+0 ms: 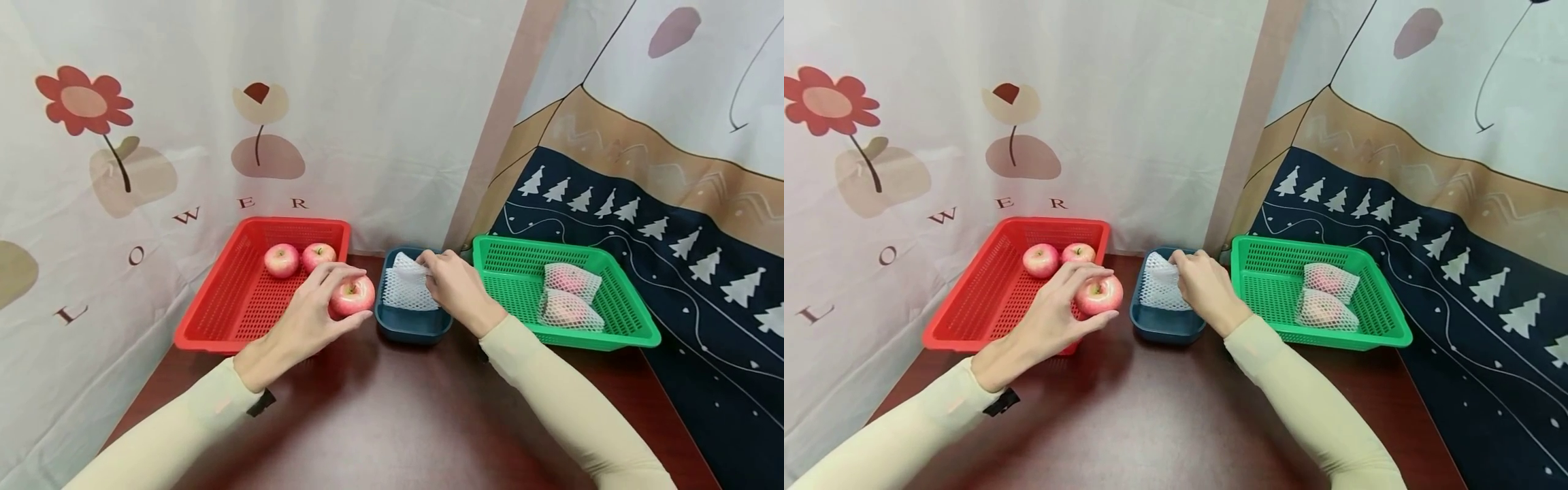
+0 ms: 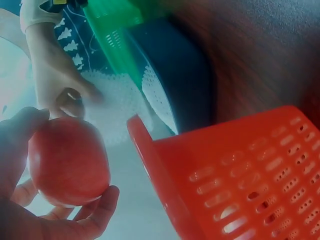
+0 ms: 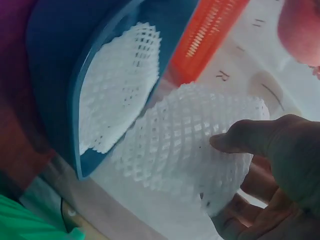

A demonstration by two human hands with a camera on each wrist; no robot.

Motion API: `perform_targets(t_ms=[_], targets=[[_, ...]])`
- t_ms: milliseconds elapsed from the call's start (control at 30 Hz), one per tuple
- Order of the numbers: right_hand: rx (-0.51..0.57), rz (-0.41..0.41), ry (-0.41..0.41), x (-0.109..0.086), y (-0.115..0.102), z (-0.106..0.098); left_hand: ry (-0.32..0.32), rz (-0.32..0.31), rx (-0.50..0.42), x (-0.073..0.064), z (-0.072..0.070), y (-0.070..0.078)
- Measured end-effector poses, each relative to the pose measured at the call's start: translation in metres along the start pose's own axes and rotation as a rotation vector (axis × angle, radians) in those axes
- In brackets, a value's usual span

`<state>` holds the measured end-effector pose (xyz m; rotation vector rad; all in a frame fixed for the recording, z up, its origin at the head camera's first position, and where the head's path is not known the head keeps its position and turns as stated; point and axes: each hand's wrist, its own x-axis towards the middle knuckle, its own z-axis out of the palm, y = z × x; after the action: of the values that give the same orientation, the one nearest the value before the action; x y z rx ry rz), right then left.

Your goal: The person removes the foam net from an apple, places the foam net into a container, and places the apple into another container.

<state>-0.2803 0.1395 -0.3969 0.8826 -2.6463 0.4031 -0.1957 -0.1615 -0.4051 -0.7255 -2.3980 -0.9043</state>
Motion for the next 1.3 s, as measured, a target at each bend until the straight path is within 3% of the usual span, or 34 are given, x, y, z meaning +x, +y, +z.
perform_targets(t_ms=[200, 367, 800, 1033, 1300], targets=[[-0.118, -0.058, -0.095, 0.013, 0.003, 0.018, 0.02, 0.004, 0.001, 0.002, -0.003, -0.005], [-0.155, -0.08, -0.248, 0.015, 0.005, 0.028, 0.001, 0.001, 0.001, 0.004, -0.004, -0.006], [0.055, -0.078, -0.601, 0.016, 0.009, 0.026, -0.023, -0.037, 0.015, 0.009, -0.01, -0.007], [0.115, -0.109, -0.676, 0.017, 0.012, 0.028, -0.033, -0.044, 0.043, 0.011, -0.017, -0.008], [0.148, -0.049, -0.775, 0.014, 0.014, 0.03, -0.038, -0.066, 0.054, 0.016, -0.022, -0.011]])
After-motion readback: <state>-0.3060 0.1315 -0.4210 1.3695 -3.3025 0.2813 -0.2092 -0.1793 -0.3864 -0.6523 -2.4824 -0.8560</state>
